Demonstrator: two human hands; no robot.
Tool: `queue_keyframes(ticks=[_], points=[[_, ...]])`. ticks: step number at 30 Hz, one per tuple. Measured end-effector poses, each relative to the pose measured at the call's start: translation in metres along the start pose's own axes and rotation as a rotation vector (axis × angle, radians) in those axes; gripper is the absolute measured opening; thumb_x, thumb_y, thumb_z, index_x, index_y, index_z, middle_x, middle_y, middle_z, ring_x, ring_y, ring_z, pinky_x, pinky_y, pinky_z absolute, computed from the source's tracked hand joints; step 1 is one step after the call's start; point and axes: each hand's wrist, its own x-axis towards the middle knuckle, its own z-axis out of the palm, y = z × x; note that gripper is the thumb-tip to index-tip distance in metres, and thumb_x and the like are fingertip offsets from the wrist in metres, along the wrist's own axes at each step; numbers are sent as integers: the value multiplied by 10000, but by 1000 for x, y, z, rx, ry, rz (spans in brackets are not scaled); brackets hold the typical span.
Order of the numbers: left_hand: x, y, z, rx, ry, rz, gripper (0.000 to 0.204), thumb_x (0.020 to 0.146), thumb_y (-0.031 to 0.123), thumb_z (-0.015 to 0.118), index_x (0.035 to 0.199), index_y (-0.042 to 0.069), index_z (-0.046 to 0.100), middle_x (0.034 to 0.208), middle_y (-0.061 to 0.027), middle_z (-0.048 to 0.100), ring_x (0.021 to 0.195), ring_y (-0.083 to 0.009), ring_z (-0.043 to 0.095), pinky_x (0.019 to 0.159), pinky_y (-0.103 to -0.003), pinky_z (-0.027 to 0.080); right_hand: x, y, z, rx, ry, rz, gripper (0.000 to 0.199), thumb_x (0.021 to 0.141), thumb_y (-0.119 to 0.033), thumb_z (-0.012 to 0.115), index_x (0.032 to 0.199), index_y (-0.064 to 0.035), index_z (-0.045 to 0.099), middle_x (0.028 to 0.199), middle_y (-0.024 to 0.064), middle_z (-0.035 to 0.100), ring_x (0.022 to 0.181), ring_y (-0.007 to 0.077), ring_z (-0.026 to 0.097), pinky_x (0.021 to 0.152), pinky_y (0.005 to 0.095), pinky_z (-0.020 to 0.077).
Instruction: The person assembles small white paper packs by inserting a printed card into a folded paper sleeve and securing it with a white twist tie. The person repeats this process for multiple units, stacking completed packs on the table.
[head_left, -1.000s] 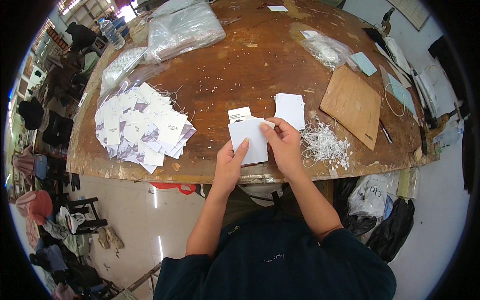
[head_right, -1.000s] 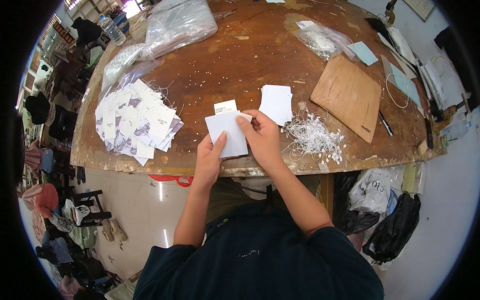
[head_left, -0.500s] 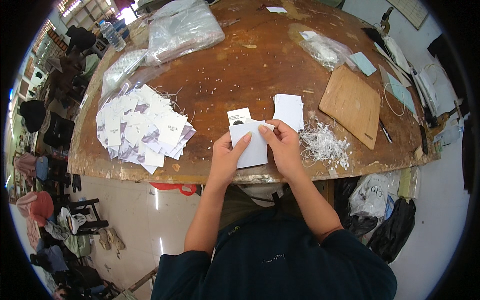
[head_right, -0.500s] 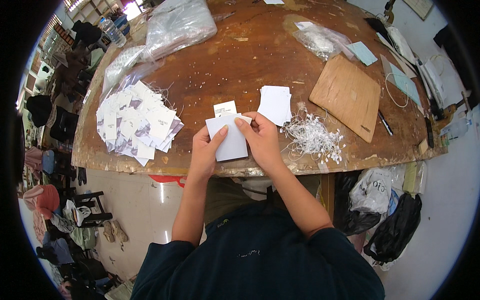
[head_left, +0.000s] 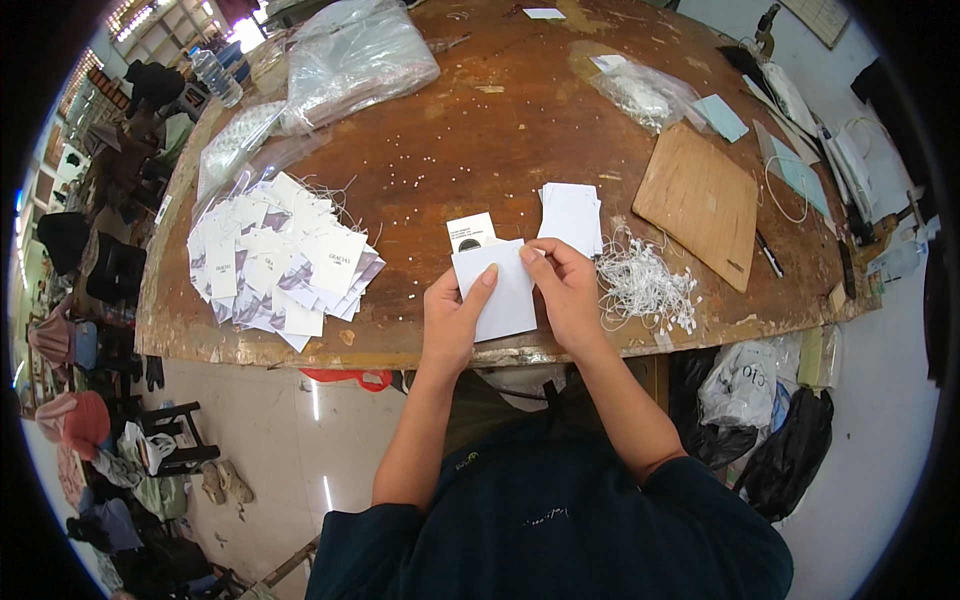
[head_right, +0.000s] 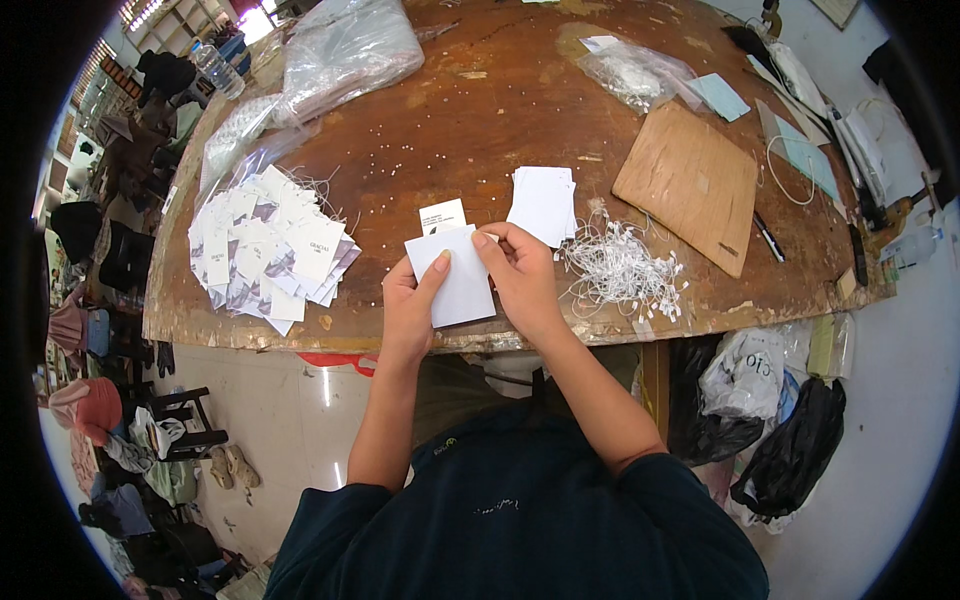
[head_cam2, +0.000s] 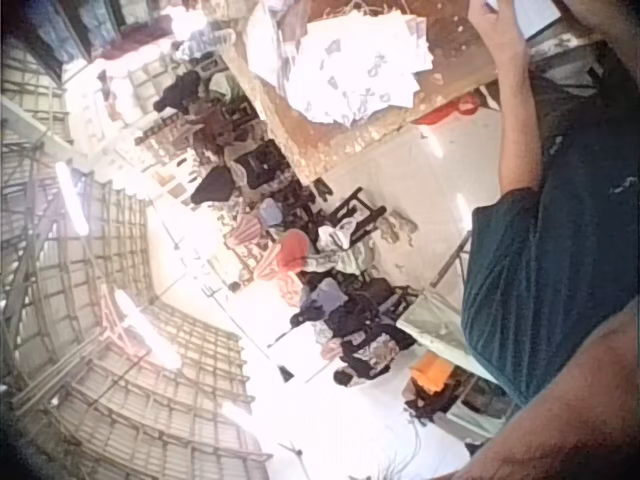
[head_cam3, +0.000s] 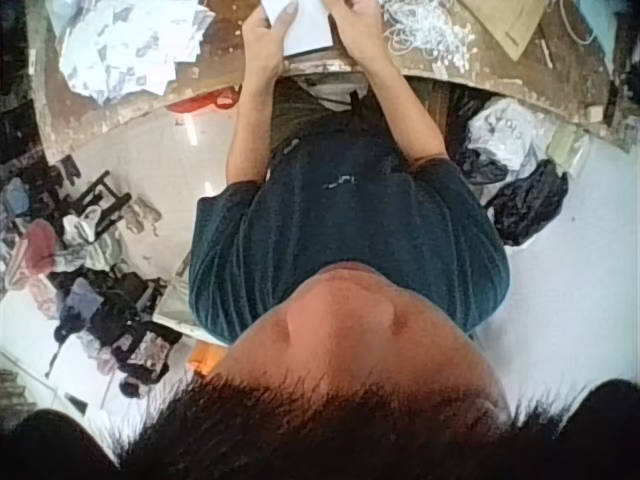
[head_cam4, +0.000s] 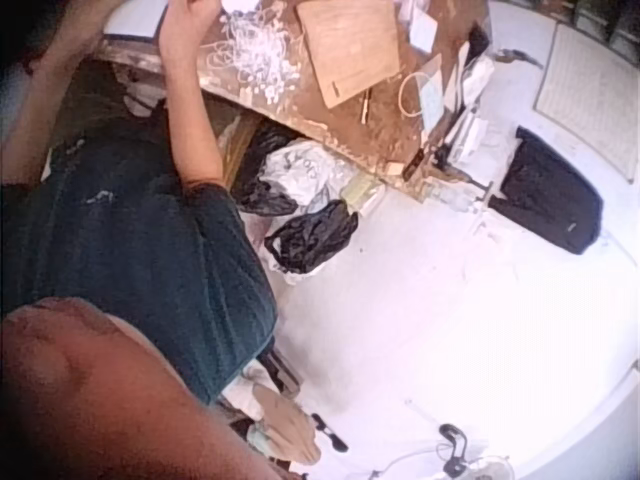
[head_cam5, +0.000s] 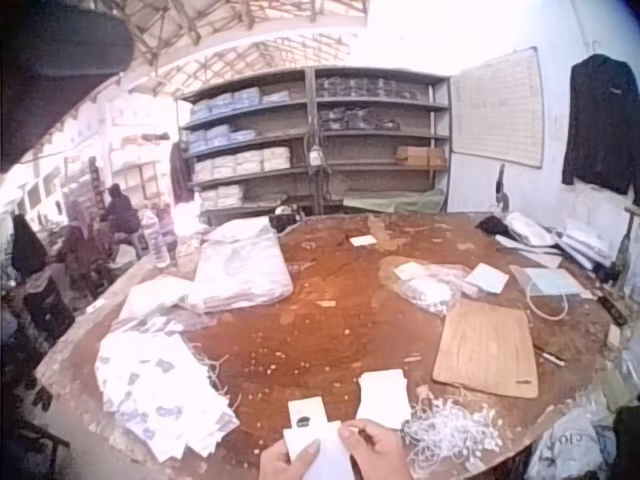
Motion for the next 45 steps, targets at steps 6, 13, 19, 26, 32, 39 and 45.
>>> queue_keyframes(ticks=[6,13,19,26,32,39,45], points=[[1,-2,-3,-10,-13,-17,248,965,144,663,1130,-40,663,1002,-71,706,851,-92,647,746,-254,533,1,3,-2,9,-5,-2,170,985,-138,625,1034,20,663,822,-23,630,701,15,533,603,188,429],[1,-5,-1,-38,-31,0,232,948,107,676,1133,-34,667,1014,-75,708,863,-98,654,747,-257,535,1,8,-1,55,7,-1,173,985,-127,623,1064,22,664,837,-22,631,731,16,536,619,188,434],[-2,-7,-8,13,30,-8,240,943,109,680,1127,-45,669,1008,-75,709,853,-99,653,743,-255,532,1,-16,-42,-541,27,-331,205,954,-116,652,1131,-16,678,877,18,675,767,67,579,674,215,457],[1,-10,-26,14,98,4,241,938,112,681,1114,-52,670,986,-79,708,827,-96,649,723,-254,528,-28,-39,-107,-1288,-453,-635,275,801,-93,730,1064,-39,671,941,99,684,874,280,619,763,387,523],[3,-16,-20,18,84,-16,258,925,102,686,1123,-58,652,1009,-95,707,861,-125,665,748,-274,542,-31,-6,-86,-1510,-348,-635,275,797,-98,683,1052,-28,606,908,100,611,881,277,602,745,388,508],[-4,-13,-25,5,117,-15,271,924,99,684,1138,-62,641,1030,-101,702,873,-128,666,765,-279,542,-19,-39,-121,-769,-102,-421,130,885,40,600,1006,12,638,953,125,656,864,247,668,830,373,547],[4,-14,-12,-32,94,-3,234,934,105,684,1111,-47,673,997,-76,703,838,-96,643,735,-260,526,-15,-42,-109,449,-152,-2,136,961,2,573,1085,15,629,972,89,656,859,199,673,845,383,577]])
